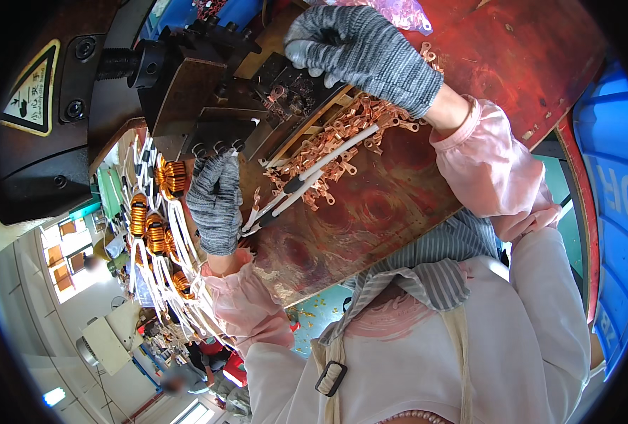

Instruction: Crimping metal terminals onto the ends of large electrical induction coils using a machine.

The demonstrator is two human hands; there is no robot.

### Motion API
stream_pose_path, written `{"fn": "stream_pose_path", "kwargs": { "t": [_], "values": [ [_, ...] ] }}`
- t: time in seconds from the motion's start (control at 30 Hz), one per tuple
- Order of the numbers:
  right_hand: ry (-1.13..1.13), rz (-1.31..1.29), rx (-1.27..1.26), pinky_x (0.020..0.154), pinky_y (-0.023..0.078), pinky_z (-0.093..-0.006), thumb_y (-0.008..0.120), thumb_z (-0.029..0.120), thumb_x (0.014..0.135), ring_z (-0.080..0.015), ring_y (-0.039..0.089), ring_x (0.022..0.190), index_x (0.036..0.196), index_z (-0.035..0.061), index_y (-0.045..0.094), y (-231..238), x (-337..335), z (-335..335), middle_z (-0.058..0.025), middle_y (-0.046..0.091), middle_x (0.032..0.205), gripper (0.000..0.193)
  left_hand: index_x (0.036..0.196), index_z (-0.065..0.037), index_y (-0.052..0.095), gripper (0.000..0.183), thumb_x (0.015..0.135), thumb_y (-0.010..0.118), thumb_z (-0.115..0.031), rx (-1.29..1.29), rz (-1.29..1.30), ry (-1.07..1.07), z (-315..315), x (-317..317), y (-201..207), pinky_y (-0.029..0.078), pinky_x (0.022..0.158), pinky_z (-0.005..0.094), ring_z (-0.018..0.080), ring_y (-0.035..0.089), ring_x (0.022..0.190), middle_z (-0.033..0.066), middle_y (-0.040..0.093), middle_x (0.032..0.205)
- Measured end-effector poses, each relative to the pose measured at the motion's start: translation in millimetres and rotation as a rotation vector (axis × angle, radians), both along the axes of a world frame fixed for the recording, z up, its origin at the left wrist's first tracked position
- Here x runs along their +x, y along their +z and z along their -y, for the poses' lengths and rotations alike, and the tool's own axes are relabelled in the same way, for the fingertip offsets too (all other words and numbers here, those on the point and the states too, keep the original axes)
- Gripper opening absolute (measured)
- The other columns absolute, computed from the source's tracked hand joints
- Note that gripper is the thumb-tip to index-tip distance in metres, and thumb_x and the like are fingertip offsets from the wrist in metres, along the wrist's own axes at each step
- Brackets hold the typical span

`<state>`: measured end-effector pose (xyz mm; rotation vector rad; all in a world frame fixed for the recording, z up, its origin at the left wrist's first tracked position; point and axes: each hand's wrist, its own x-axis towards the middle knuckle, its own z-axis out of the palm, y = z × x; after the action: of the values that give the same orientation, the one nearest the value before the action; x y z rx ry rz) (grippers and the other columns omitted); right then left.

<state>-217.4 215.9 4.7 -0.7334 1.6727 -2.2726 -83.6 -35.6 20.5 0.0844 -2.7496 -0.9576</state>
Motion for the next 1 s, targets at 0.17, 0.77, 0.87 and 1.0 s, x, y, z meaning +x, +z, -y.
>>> {"fn": "stream_pose_path", "kwargs": {
  "t": [0.17,0.77,0.87,1.0],
  "values": [
    [-0.027,0.066,-0.029,0.051,0.039,-0.0214,0.058,0.012,0.083,-0.0052,0.043,0.059,0.079,0.0030,0.053,4,2,-5,0.0049,0.047,0.065,0.011,0.101,-0.002,0.061,0.022,0.080,0.057,-0.002,0.082,0.070,0.069,-5,0,4,0.043,0.075,0.0230,0.0135,0.057,0.083,0.0061,0.062,0.093],
    [0.055,-1.256,1.130,0.080,0.039,-0.0320,0.053,0.023,0.074,-0.0199,0.049,0.095,0.092,0.0108,0.059,-52,88,-46,-0.0044,0.054,0.099,0.022,0.102,-0.004,0.061,0.023,0.080,0.055,0.000,0.087,0.032,-0.210,-31,25,27,0.042,0.071,0.0228,0.0151,0.052,0.075,0.0084,0.061,0.092],
    [-0.024,-1.171,0.934,0.070,0.040,-0.0322,0.051,0.024,0.076,-0.0191,0.050,0.079,0.074,0.0101,0.056,-45,103,-51,-0.0031,0.051,0.077,0.016,0.099,-0.004,0.062,0.020,0.080,0.056,-0.007,0.228,0.164,-0.570,-12,50,30,0.044,0.069,0.0264,0.0188,0.055,0.075,0.0084,0.062,0.089],
    [-0.044,-1.081,1.013,0.063,0.041,-0.0288,0.056,0.034,0.074,-0.0181,0.050,0.076,0.071,0.0106,0.057,-49,107,-60,-0.0020,0.048,0.069,0.023,0.102,-0.004,0.061,0.027,0.081,0.058,-0.019,0.387,0.579,-0.599,-30,53,35,0.044,0.062,0.0280,0.0175,0.056,0.069,0.0070,0.061,0.079]
  ]
}}
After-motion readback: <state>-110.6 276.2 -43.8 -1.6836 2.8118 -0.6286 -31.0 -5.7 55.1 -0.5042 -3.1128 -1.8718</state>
